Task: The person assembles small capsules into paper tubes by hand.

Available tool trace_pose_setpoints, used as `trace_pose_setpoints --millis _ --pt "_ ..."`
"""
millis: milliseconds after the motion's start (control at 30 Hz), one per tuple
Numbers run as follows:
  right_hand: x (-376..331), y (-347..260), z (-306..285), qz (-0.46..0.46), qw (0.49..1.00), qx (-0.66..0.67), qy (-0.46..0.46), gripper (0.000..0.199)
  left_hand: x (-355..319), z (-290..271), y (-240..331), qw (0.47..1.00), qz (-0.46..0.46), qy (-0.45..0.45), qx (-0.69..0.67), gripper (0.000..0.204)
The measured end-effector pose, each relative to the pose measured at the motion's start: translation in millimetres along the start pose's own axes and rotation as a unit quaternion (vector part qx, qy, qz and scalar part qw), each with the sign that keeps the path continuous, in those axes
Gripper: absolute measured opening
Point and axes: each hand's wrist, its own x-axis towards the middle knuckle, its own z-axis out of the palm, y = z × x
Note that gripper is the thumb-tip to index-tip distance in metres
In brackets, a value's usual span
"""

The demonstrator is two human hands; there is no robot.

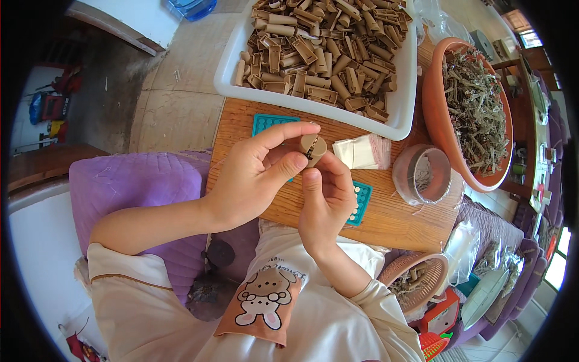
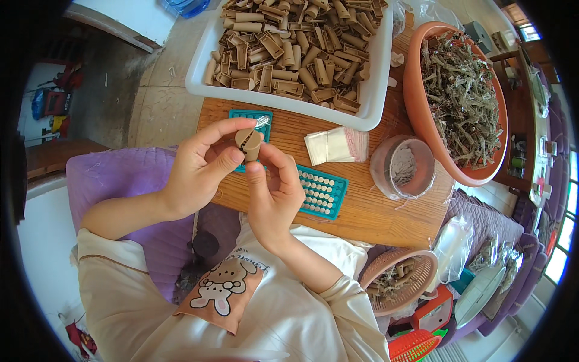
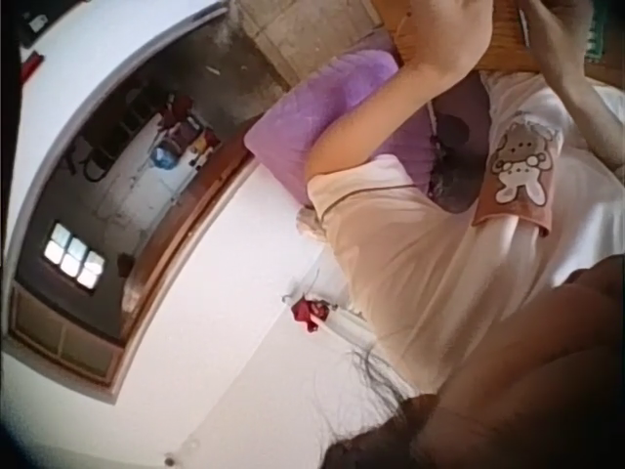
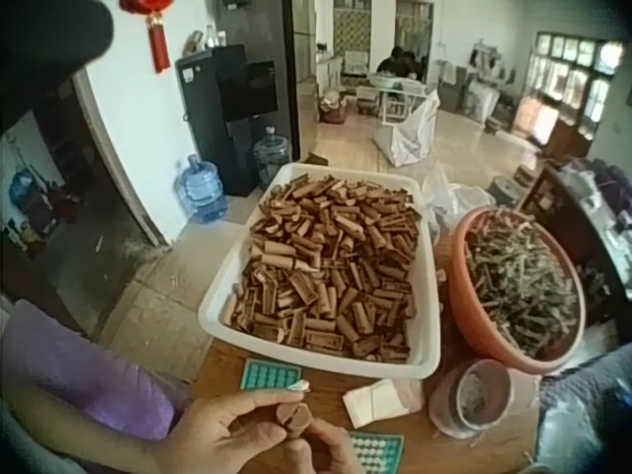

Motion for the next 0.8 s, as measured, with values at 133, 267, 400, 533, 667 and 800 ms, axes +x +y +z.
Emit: trace_pose_setpoints --millis 133,267,400,533,667,800 --pt "2 2 0 -0.010 1.000 -0.014 -0.016 0.025 -1 0 -4 1.000 0.005 -0.005 0.001 0.034" --pt "3 6 -1 -0.019 0.997 -0.034 -0.060 0.027 -5 1 -4 0.997 0.023 -0.013 0.079 0.033" --pt "3 2 2 -0.023 0.983 -0.149 -0.105 0.023 -2 -1 -15 0.937 0.212 -0.008 0.276 0.029" --pt "4 3 2 -0.119 0.954 -0.241 -0.134 0.022 -5 1 -11 0.957 0.176 -0.011 0.232 0.025" --pt "-1 22 4 -0.148 0.965 -0.194 -0.100 0.020 -4 2 -10 0.960 0.149 -0.033 0.235 0.026" --pt "15 1 -19 -0.085 0.945 -0.223 -0.223 0.025 -9 -2 -20 0.989 0.044 -0.041 0.132 0.028"
